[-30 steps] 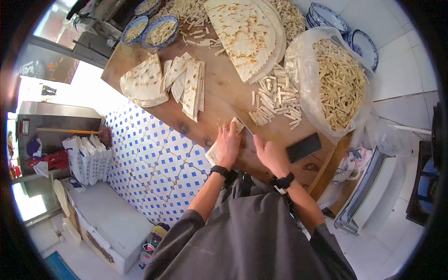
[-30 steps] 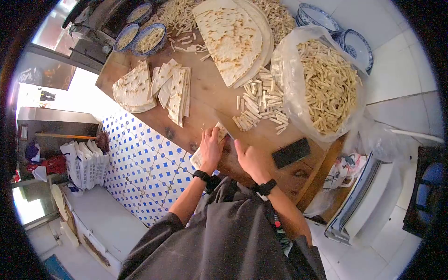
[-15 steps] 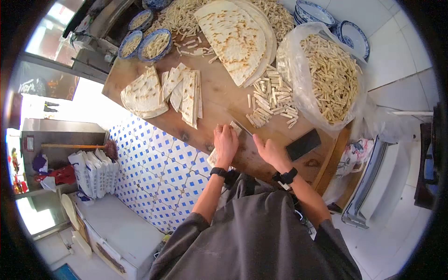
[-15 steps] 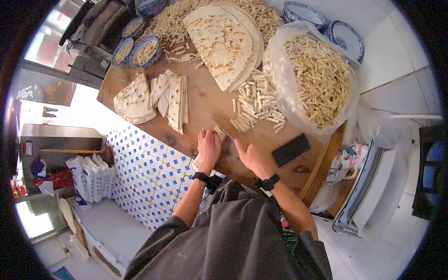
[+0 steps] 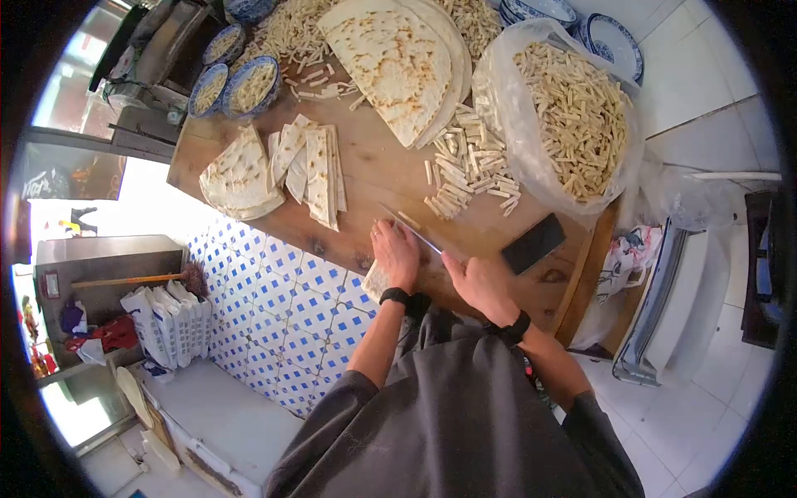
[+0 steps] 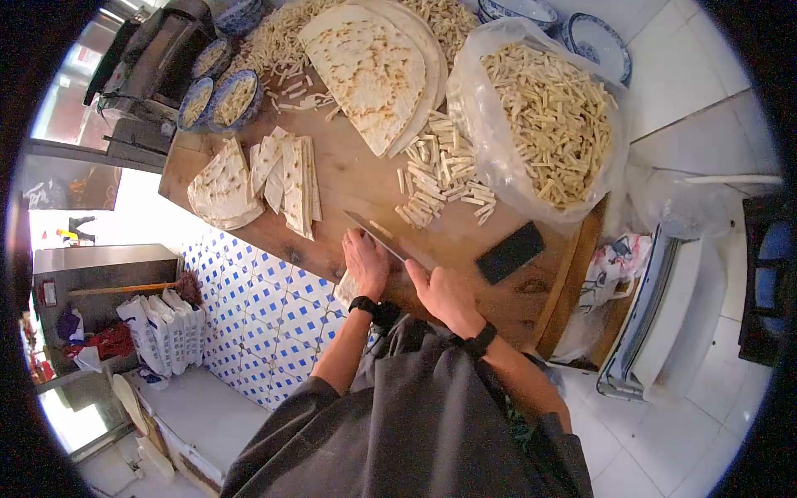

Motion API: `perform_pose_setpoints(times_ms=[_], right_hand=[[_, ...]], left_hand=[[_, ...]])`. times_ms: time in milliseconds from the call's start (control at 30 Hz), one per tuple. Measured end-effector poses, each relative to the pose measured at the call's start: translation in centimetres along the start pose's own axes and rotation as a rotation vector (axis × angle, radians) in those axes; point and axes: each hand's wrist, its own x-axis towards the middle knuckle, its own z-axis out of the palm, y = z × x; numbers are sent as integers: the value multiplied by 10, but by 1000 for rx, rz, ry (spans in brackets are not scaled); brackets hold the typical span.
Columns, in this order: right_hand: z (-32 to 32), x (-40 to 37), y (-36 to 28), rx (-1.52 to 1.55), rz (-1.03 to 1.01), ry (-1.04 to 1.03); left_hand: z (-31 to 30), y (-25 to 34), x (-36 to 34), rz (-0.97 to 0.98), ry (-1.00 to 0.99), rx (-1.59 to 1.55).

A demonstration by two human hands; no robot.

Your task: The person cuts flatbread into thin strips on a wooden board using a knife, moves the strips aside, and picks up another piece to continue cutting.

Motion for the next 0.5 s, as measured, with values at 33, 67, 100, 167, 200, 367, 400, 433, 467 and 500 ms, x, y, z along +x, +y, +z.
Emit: perform_pose_setpoints(times_ms=[33,67,100,167,200,367,400,433,467,500], right_hand=[[1,0,1,15,-14,22],[1,-1,1,16,-10,19],[-2,-1,-1,2,-15,17],[-5,1,-3,-12,-16,17],[-6,1,-2,-21,-15,9],[-14,4,-6,-64,-6,-20],[-20,5,-10,-63,30,-77],[-23,7,-12,-61,67,-133],[-22,8,-10,-62,71,-136],[-22,9,-7,-76,41,-134]], left_hand=[[0,0,0,7,9,-3],[-1,1,0,6,4,-1],[-2,3,0,-2,7,-7],[-1,3,1,-6,6,-15],[0,3,1,-3,19,-6],[-2,0,0,-25,-33,-18],[-3,1,1,-23,-34,-27],[-4,1,1,-21,-36,-35],[-4,1,1,-22,-41,-35],[-5,3,2,-3,-16,-33]])
